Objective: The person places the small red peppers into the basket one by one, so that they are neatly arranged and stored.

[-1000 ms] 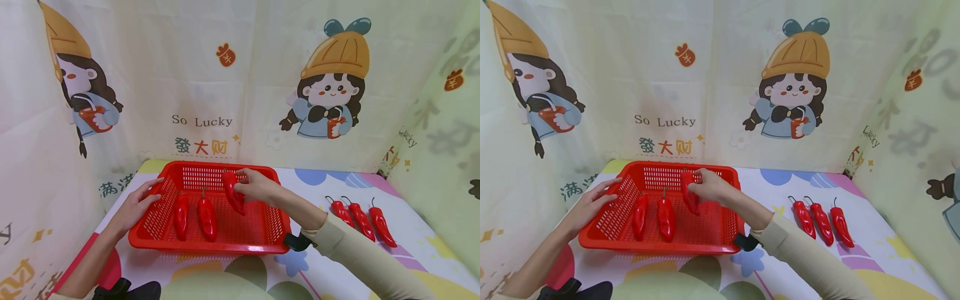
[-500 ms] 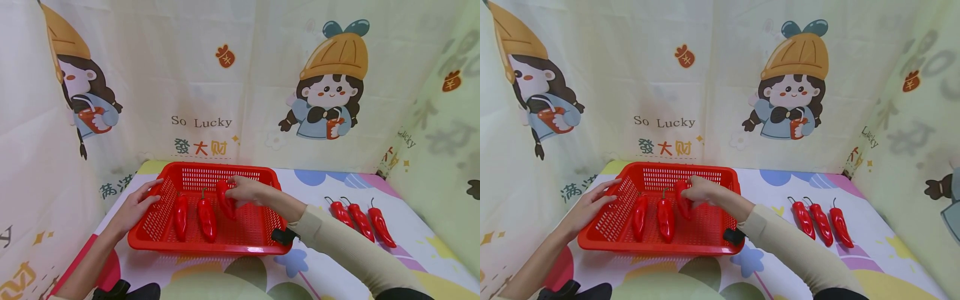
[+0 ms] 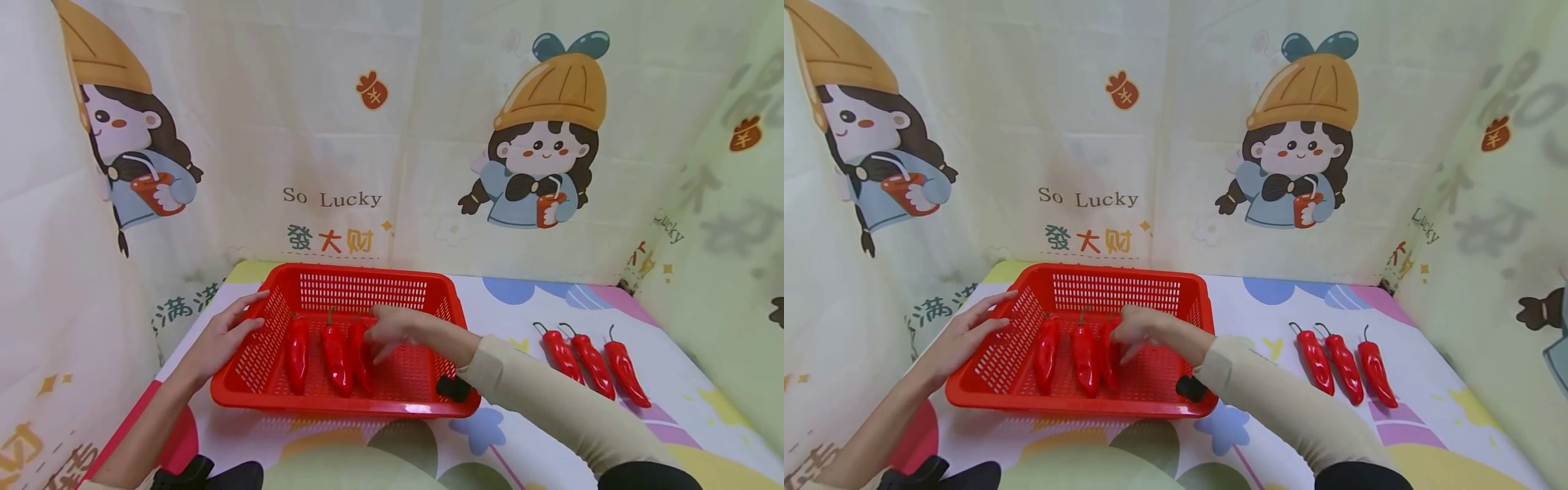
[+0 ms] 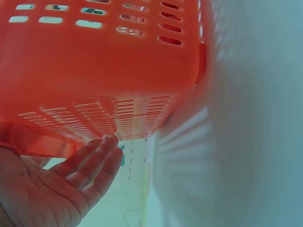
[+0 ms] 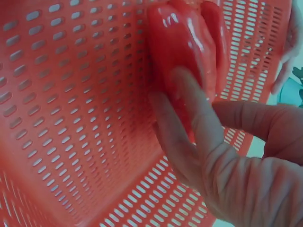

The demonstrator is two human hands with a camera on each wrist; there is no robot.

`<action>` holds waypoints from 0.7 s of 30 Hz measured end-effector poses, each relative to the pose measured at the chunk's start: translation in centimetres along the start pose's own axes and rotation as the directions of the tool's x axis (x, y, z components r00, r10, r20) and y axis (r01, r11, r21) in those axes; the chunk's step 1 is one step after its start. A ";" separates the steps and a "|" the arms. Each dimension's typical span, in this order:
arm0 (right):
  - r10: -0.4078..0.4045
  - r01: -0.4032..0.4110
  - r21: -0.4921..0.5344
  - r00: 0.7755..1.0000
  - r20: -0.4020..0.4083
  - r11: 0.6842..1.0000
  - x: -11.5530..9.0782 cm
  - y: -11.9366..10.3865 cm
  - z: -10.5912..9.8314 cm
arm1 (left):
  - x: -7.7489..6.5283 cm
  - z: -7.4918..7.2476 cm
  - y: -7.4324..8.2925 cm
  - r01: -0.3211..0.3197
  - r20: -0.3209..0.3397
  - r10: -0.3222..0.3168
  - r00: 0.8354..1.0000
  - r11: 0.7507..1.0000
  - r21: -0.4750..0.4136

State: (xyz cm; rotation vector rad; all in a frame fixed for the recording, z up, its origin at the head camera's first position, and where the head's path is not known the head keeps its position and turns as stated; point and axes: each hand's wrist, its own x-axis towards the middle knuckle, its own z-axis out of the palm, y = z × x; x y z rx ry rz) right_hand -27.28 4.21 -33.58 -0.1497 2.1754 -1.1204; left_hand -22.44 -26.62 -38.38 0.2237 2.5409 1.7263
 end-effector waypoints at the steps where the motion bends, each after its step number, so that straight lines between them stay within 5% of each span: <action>1: 0.001 -0.001 0.014 1.000 0.018 1.000 0.0 0.0 0.2 | 0.0 0.0 0.0 0.001 0.001 -0.001 1.000 1.000 0.000; 13: 0.017 -0.011 -0.051 0.992 0.124 0.999 -0.6 -0.3 0.3 | 0.0 0.1 0.1 0.006 -0.005 -0.006 1.000 1.000 0.014; 21: -0.063 0.066 -0.149 0.998 0.022 0.987 -1.3 -0.8 -0.5 | 0.0 0.1 0.0 -0.002 -0.004 0.002 1.000 1.000 0.012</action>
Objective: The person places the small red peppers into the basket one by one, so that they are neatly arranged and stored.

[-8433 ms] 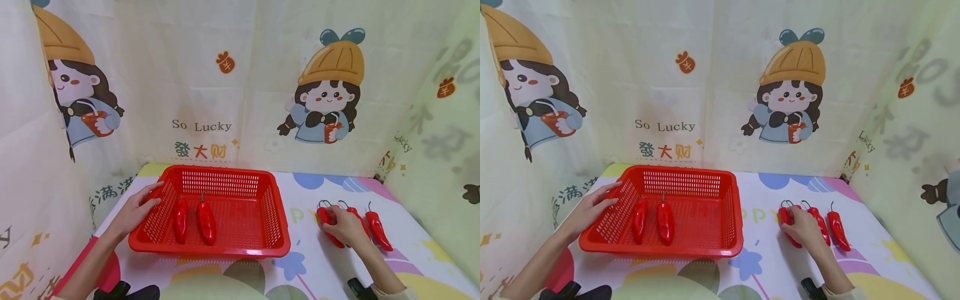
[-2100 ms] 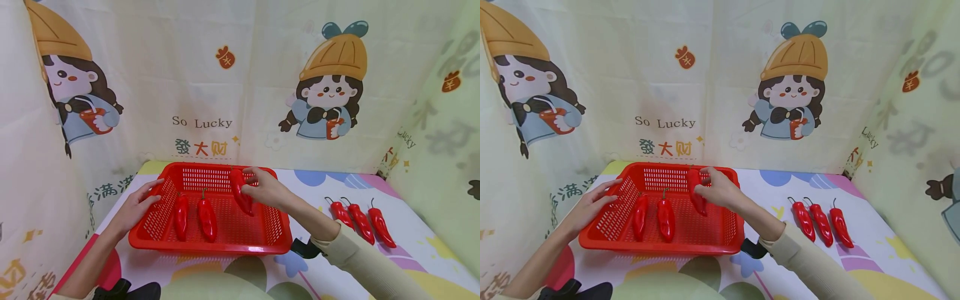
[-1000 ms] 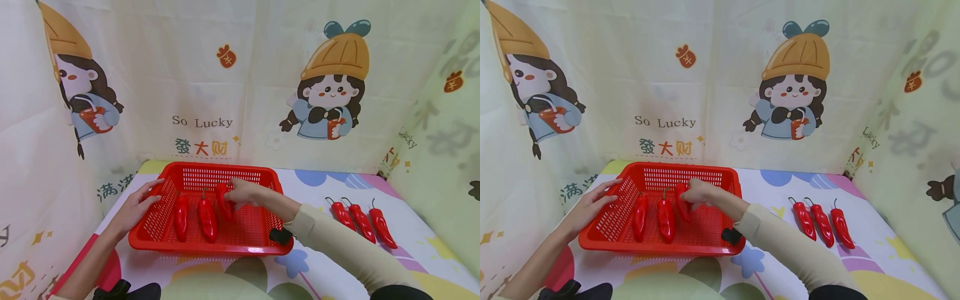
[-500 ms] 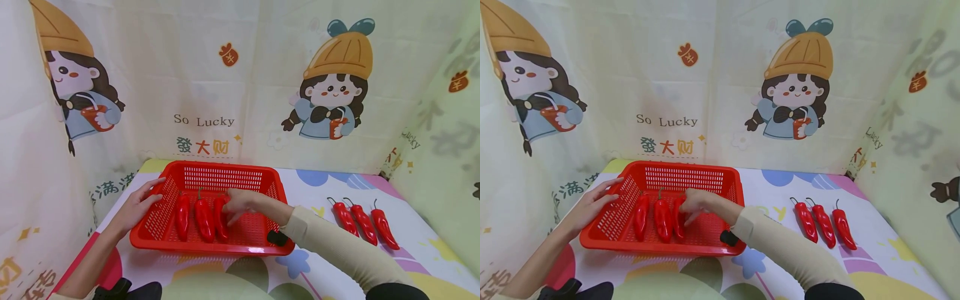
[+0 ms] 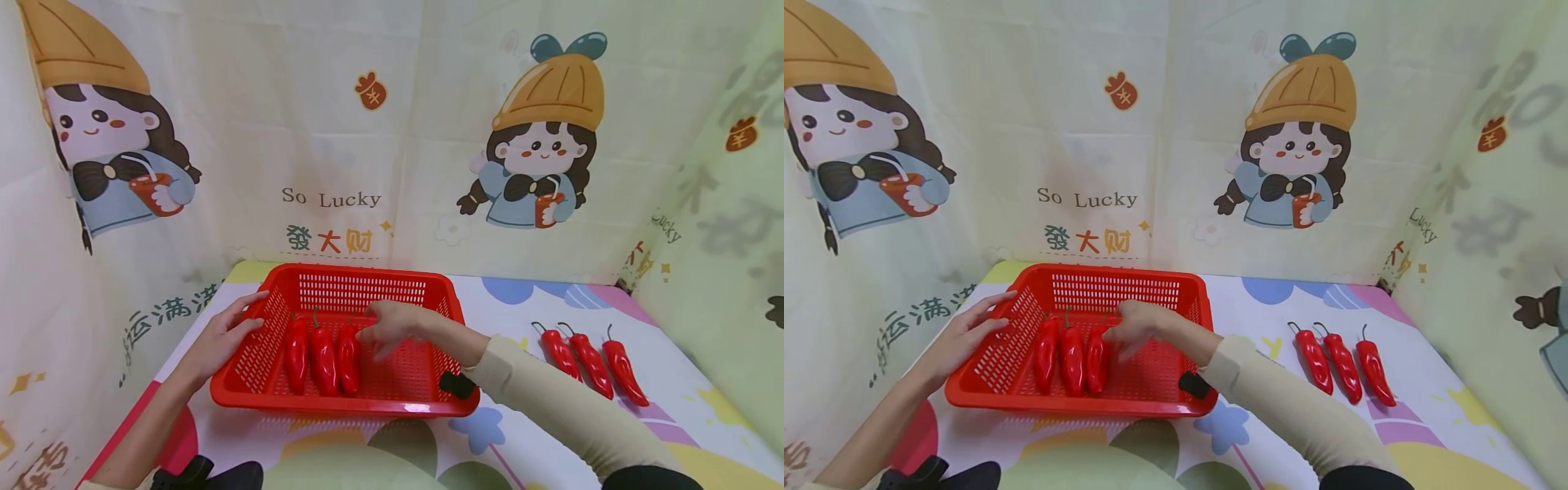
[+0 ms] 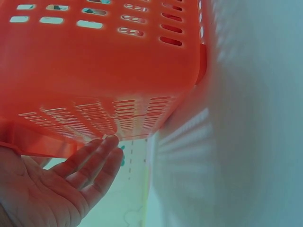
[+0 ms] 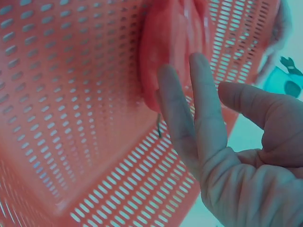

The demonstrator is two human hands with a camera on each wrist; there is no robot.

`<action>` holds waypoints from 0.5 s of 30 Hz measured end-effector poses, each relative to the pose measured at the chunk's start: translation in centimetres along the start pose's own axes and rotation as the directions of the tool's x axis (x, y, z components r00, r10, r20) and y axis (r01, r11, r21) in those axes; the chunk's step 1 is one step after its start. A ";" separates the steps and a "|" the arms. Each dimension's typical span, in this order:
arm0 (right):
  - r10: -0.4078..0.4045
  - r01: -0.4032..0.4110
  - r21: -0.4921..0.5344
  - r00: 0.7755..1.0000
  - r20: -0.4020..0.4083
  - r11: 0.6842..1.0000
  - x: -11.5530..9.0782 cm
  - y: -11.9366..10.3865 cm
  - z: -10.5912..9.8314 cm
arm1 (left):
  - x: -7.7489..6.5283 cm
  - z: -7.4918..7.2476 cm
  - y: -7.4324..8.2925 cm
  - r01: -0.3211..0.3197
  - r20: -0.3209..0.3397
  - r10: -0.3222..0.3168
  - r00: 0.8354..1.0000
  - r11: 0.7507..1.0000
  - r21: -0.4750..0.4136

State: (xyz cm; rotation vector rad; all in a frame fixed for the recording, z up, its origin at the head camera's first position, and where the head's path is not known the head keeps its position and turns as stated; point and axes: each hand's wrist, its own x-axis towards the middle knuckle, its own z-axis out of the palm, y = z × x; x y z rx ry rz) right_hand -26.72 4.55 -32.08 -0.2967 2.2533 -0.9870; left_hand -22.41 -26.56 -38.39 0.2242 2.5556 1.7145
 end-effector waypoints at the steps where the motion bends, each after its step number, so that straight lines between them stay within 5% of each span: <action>1: -0.010 0.010 0.008 1.000 -0.006 1.000 -0.1 0.0 -0.2 | 0.0 0.0 0.0 -0.003 0.001 0.003 1.000 1.000 -0.002; 9: -0.103 0.105 0.082 0.994 -0.028 0.991 -1.6 0.3 -2.5 | 0.0 0.1 -0.1 0.004 0.005 -0.004 1.000 1.000 0.000; 15: -0.153 0.167 0.092 0.979 -0.138 0.982 -2.8 0.4 -3.5 | -0.1 0.0 0.0 -0.013 0.003 0.013 1.000 1.000 -0.001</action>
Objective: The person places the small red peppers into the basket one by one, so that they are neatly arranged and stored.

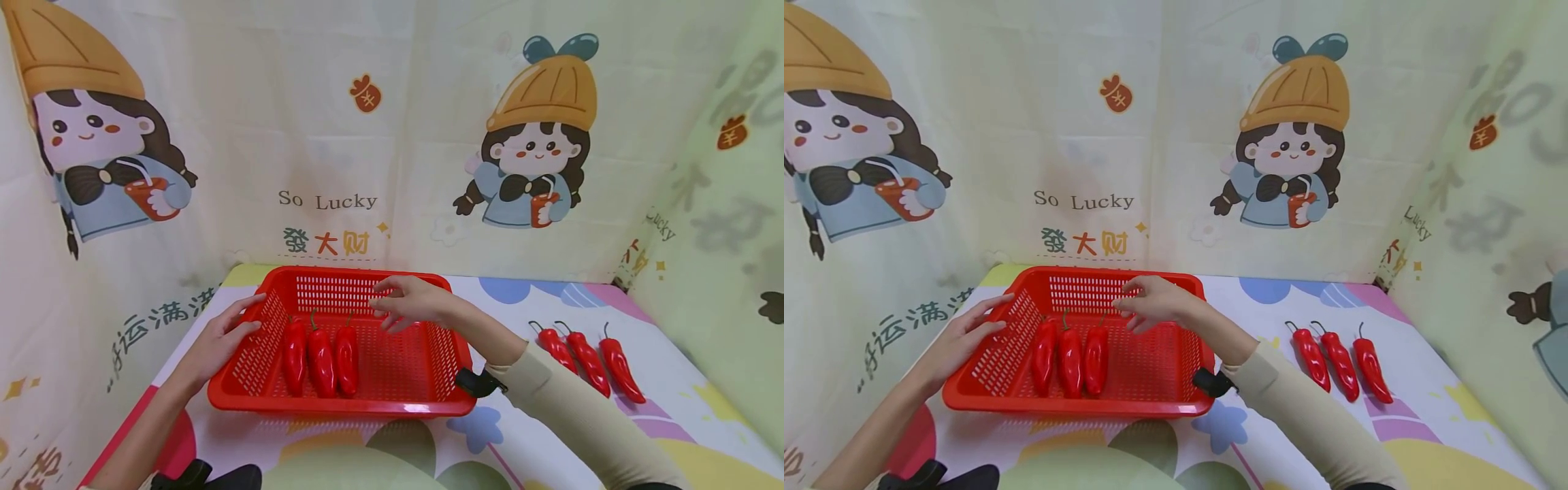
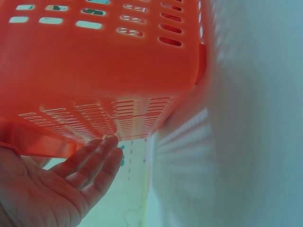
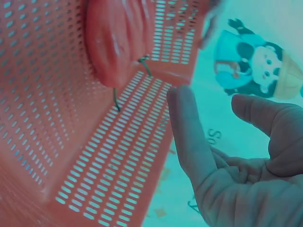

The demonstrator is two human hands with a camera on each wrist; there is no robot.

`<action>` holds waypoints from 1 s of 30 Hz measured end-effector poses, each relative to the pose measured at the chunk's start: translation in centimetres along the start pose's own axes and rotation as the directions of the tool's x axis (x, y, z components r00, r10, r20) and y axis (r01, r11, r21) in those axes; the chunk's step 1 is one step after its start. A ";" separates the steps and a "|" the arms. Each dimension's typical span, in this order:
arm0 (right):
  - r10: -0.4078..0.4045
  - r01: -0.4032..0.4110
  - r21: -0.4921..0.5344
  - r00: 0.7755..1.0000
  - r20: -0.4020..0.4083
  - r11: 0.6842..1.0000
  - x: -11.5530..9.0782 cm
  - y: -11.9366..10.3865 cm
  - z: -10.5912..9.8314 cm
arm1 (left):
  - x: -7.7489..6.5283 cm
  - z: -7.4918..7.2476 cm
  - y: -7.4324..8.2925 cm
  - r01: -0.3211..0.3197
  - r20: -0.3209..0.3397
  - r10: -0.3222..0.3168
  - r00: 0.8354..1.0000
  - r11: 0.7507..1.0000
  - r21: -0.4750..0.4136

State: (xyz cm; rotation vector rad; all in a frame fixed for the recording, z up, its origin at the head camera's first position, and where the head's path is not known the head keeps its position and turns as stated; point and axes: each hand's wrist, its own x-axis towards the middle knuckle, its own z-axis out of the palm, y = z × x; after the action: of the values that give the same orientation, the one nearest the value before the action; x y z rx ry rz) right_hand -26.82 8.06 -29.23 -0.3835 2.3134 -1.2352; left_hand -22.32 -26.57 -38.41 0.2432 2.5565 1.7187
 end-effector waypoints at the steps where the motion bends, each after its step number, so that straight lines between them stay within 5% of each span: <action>1: -0.011 0.011 0.001 1.000 -0.019 1.000 -0.2 0.0 -0.1 | 0.0 0.0 0.0 -0.002 0.000 0.002 1.000 1.000 0.000; 15: -0.130 0.111 -0.083 0.954 -0.269 0.990 -3.7 1.0 -0.5 | 0.1 0.1 -0.3 0.004 -0.008 -0.004 1.000 1.000 0.012; 30: -0.283 0.200 -0.239 0.876 -0.391 0.950 -7.5 2.9 -1.4 | 0.4 -0.1 -0.2 -0.007 0.009 0.007 1.000 1.000 -0.008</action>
State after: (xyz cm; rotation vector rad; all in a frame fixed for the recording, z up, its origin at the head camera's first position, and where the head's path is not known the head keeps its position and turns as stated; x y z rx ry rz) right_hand -21.31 14.07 -28.80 -0.5316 2.8414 -1.3193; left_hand -22.71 -26.66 -38.50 0.2593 2.5449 1.7263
